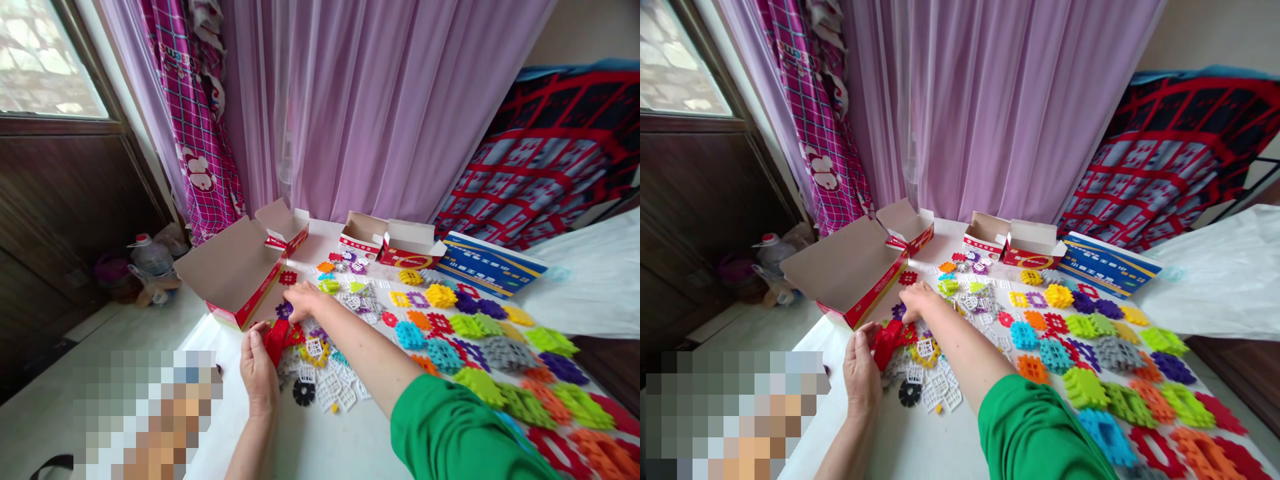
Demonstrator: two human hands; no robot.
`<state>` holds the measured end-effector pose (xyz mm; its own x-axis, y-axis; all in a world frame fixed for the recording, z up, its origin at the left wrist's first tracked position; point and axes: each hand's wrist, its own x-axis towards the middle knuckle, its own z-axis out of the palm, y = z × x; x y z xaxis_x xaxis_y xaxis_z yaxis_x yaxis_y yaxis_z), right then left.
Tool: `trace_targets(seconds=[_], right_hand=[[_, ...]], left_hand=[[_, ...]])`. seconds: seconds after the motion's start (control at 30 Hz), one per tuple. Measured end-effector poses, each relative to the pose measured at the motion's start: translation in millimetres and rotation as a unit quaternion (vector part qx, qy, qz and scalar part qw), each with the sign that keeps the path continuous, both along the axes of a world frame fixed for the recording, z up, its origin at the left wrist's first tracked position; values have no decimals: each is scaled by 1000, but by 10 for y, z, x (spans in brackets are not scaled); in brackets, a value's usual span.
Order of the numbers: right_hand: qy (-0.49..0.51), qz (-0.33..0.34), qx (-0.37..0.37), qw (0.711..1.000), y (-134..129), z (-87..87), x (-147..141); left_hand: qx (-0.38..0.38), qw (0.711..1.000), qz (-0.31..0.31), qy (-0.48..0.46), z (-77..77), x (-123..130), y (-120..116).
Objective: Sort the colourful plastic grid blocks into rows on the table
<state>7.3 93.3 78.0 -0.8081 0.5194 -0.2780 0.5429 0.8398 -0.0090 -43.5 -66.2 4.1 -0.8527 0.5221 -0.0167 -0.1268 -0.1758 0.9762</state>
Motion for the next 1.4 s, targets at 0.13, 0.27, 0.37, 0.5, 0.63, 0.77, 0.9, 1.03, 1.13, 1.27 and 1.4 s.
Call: trace_targets(seconds=[0.13,0.27,0.37,0.5,0.63,0.77,0.9,1.03,1.13,1.27,1.4], right_hand=[[120,-45,12,992,-3,96,353],[180,-41,21,983,-207,309,917],[191,-24,51,980,-507,465,1343],[154,-51,66,984,-871,589,1797],[170,-82,43,981,-1062,626,2213],[275,-131,3,953,-1152,540,2633],[464,-276,-56,840,-1141,312,2952],[593,-361,-161,702,-1049,94,3146],[603,-397,-176,669,-984,29,3268],[582,-416,-174,676,-981,65,3416],[600,-335,-32,726,-1161,160,3467]], left_hand=[[-15,996,-1,92,82,-3,-59],[6,992,-112,61,211,125,-96],[0,958,-266,-106,373,410,-83],[-30,853,-434,-287,569,929,-52],[-49,811,-473,-342,621,1346,-40],[-61,811,-460,-356,582,1614,-42],[-80,817,-462,-337,545,1800,-76],[-91,844,-461,-258,528,1842,-16],[-96,879,-442,-153,541,1739,204],[-99,906,-411,-6,630,1557,523],[-60,904,-418,71,760,1620,461]])
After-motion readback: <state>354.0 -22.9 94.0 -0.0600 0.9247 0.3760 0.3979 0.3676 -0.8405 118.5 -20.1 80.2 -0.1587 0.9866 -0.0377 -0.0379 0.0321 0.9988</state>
